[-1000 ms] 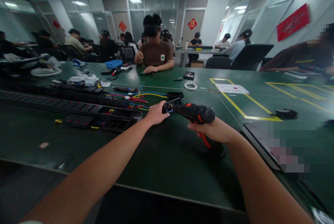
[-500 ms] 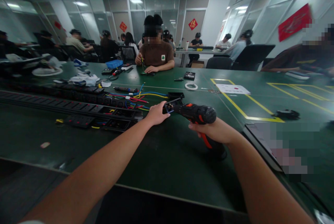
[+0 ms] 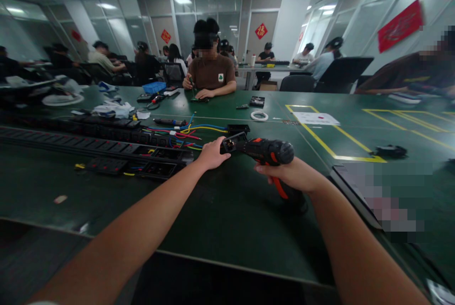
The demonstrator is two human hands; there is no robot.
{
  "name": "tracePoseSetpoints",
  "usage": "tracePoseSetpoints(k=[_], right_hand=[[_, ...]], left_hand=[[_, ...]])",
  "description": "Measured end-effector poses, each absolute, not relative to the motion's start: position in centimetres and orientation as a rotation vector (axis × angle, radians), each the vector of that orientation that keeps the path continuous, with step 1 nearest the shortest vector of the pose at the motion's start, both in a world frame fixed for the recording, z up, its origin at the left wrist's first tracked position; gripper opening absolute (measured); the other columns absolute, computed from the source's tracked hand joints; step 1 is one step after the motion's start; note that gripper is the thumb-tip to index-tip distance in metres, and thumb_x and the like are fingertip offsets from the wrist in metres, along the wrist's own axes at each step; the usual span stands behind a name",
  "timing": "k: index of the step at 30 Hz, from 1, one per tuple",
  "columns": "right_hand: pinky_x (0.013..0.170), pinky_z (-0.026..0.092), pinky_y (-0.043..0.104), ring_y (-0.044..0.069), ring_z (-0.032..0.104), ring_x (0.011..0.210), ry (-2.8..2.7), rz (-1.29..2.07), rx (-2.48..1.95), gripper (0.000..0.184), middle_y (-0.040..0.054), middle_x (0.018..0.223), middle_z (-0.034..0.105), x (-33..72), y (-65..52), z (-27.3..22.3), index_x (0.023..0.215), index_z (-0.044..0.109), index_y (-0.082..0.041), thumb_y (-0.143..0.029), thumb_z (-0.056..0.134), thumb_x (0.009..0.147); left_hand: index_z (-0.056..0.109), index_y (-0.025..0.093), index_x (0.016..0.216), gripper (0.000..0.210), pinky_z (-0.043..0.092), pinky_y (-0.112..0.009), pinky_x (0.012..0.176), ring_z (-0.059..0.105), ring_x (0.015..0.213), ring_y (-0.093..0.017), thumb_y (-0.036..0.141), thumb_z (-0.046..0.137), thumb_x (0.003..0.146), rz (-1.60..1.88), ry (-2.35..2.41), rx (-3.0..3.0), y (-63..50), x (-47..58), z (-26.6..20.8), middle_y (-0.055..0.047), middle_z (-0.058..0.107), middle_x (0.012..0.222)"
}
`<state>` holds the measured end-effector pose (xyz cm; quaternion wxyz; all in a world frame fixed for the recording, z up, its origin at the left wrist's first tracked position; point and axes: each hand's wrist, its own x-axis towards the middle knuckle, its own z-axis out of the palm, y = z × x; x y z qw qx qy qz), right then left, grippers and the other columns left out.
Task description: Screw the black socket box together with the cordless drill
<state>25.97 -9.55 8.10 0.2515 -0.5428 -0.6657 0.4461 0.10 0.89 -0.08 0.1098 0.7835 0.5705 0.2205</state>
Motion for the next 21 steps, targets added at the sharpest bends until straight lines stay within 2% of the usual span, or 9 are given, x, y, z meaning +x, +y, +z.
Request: tracePoseSetpoints(k=[5, 10, 21], right_hand=[[0.059, 0.052, 0.033, 0.02, 0.063, 0.065, -1.811, 1.222, -1.488, 0.054, 0.0045, 0.083, 0.074, 26.22, -9.43, 8.06, 0.111, 0.073, -0.023, -0.058, 0.086, 0.072], [0.06, 0.052, 0.032, 0.021, 0.063, 0.066, -1.833, 1.187, -1.485, 0.05, 0.0018, 0.073, 0.07, 26.22, -9.43, 7.92, 0.107, 0.072, -0.021, -0.056, 0.085, 0.073], [0.057, 0.049, 0.032, 0.02, 0.06, 0.061, -1.847, 1.152, -1.498, 0.047, 0.0002, 0.066, 0.066, 25.66, -9.79, 8.42, 0.098, 0.07, -0.02, -0.057, 0.084, 0.072]], left_hand=[[0.047, 0.026, 0.147, 0.066, 0.044, -0.045, 0.109, 0.063, 0.127, -0.033, 0.046, 0.072, 0.089, 0.653, 1.677, 2.316, 0.96, 0.1, -0.11, -0.011, 0.069, 0.136], [0.048, 0.026, 0.146, 0.065, 0.044, -0.046, 0.109, 0.063, 0.126, -0.033, 0.045, 0.072, 0.089, 0.639, 1.678, 2.316, 0.98, 0.1, -0.05, -0.012, 0.068, 0.137], [0.047, 0.025, 0.146, 0.065, 0.044, -0.046, 0.111, 0.063, 0.128, -0.032, 0.044, 0.072, 0.089, 0.635, 1.673, 2.308, 0.71, 0.08, 0.15, -0.012, 0.068, 0.137]])
